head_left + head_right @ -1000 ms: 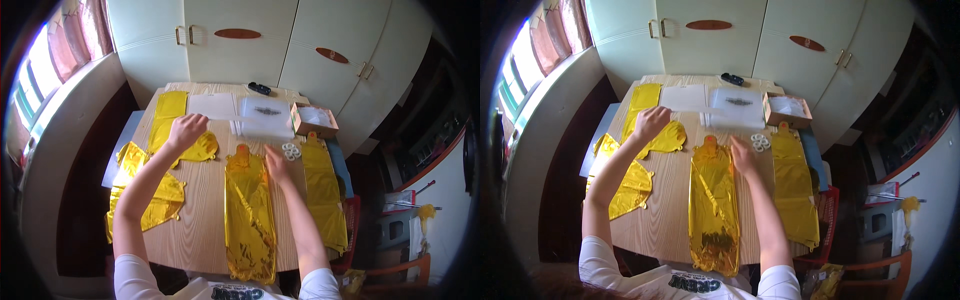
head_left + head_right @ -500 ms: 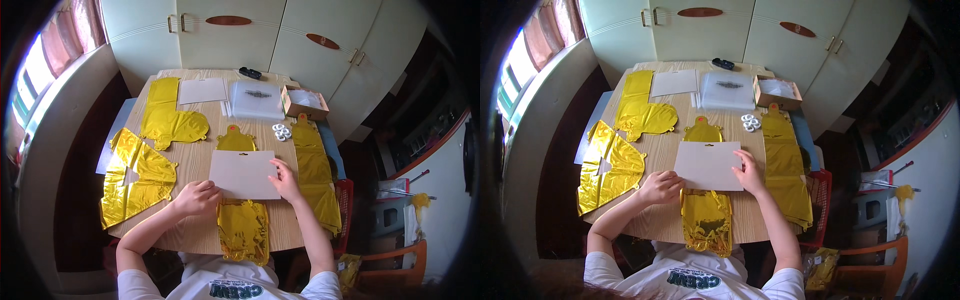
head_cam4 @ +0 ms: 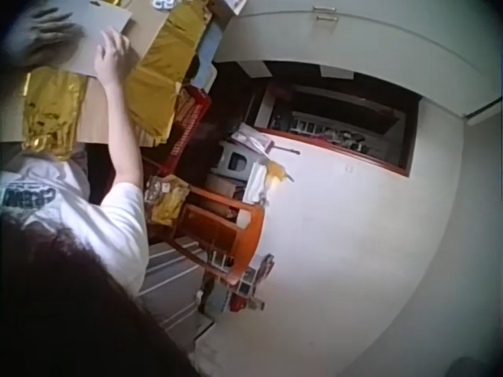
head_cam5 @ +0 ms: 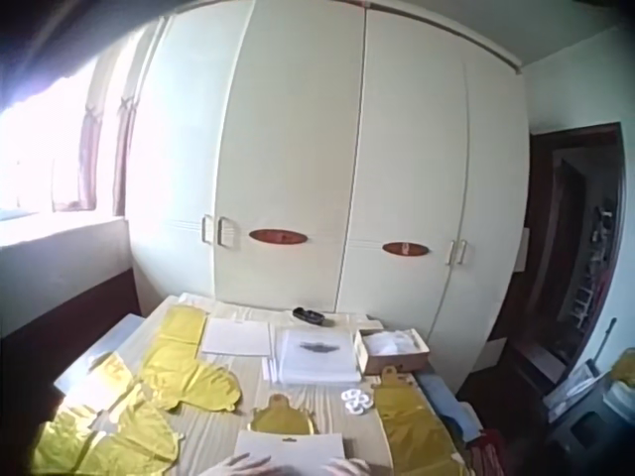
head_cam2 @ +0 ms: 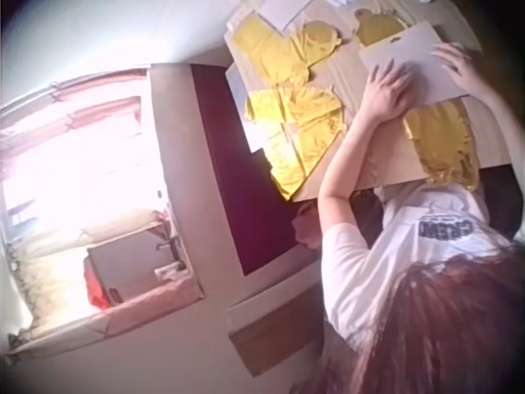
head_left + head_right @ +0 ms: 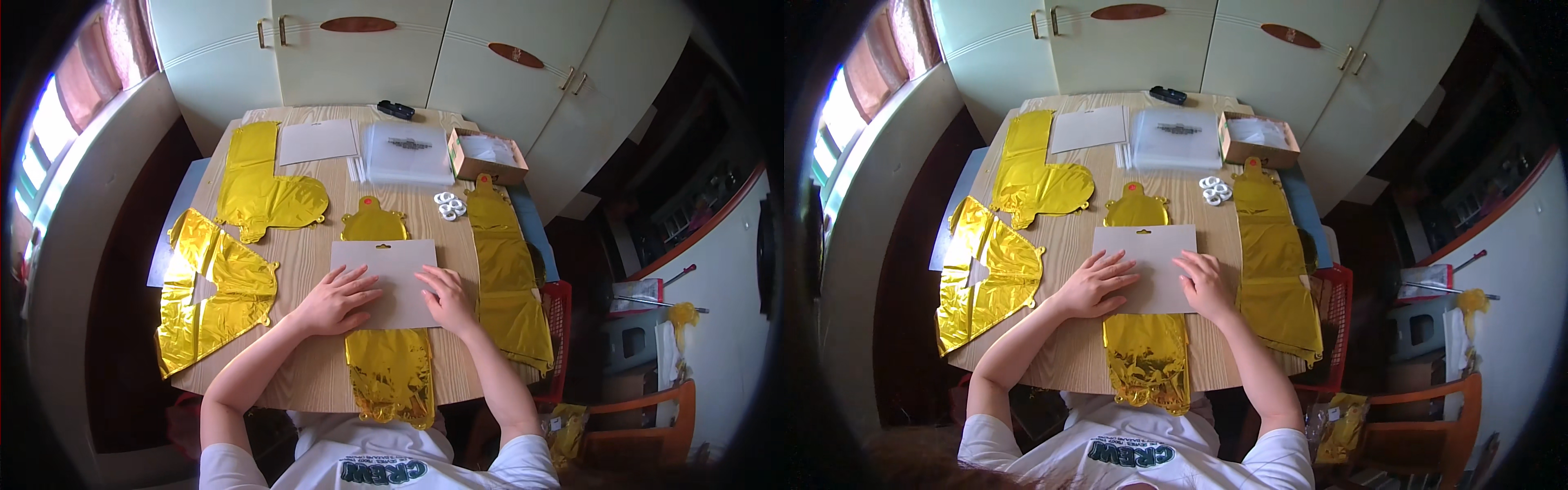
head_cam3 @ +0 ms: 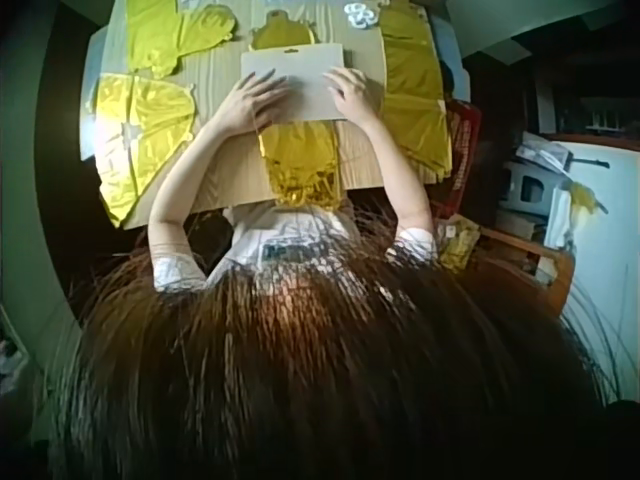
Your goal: Folding and packaging gold-colored foil sheets into paper sleeves.
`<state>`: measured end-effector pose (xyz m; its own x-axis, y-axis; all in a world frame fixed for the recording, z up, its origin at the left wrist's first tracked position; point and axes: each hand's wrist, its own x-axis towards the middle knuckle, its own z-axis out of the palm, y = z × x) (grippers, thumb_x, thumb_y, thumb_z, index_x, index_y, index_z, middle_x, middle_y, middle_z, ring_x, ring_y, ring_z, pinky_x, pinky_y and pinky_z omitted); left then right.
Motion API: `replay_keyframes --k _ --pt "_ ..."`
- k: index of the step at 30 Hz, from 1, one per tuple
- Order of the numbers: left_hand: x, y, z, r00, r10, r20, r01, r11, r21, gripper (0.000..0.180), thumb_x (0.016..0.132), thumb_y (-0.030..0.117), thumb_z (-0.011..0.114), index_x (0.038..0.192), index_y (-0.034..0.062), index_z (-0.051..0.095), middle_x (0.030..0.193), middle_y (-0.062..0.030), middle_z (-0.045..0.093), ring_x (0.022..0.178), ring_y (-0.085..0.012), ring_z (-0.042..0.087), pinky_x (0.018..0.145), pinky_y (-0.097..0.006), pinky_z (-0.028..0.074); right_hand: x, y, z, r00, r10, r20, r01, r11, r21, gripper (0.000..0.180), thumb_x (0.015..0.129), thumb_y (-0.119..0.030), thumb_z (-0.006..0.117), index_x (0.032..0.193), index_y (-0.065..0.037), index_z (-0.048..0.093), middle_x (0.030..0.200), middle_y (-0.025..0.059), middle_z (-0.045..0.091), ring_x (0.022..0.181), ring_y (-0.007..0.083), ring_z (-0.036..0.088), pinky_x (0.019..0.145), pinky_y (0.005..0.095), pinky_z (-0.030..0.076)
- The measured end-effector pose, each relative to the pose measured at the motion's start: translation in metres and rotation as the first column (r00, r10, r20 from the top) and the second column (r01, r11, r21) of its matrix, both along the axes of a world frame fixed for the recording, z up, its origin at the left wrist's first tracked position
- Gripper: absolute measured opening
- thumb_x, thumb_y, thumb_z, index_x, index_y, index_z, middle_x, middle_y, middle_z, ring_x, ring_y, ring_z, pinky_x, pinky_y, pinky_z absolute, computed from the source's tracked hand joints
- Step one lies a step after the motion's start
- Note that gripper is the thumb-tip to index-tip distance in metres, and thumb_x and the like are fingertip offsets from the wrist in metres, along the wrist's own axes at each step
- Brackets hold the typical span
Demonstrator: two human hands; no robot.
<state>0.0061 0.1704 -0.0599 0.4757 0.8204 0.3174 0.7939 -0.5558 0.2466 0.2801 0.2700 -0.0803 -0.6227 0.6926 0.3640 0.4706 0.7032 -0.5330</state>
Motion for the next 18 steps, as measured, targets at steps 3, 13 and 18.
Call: replay_keyframes --k 3,13,18 --pt "0.0 -0.001 0.002 1.0 -0.018 -0.009 0.018 0.999 -0.046 0.05 0.088 0.034 0.062 0.134 0.0166 0.056 0.145 -0.0064 0.049 0.139 -0.0296 0.039 0.114 -0.055 0.026 0.0 -0.001 0.002 0.999 -0.031 0.012 0.03 0.998 0.046 0.034 0.087 -0.012 0.064 0.121 -0.011 0.065 0.131 0.0097 0.056 0.123 0.0316 0.048 0.104 0.0428 0.041" --pt "-0.002 0.001 0.001 1.0 -0.014 -0.017 0.012 0.997 -0.071 0.053 0.086 0.037 0.063 0.133 0.0136 0.057 0.143 -0.0074 0.051 0.139 -0.0279 0.04 0.114 -0.056 0.025 0.014 -0.018 0.022 0.997 -0.002 -0.074 0.009 0.996 0.094 0.026 0.089 -0.015 0.065 0.113 -0.01 0.067 0.121 0.0078 0.062 0.114 0.0279 0.056 0.101 0.0409 0.042" --pt "-0.002 0.001 -0.001 1.0 -0.031 -0.001 0.031 0.997 -0.076 0.054 0.084 0.035 0.065 0.133 0.014 0.058 0.143 -0.0078 0.051 0.138 -0.0294 0.041 0.113 -0.057 0.025 0.028 -0.05 0.029 0.997 0.077 0.023 -0.08 0.981 0.177 0.021 0.087 -0.014 0.065 0.108 -0.008 0.068 0.115 0.0067 0.064 0.109 0.0248 0.059 0.095 0.0407 0.045"
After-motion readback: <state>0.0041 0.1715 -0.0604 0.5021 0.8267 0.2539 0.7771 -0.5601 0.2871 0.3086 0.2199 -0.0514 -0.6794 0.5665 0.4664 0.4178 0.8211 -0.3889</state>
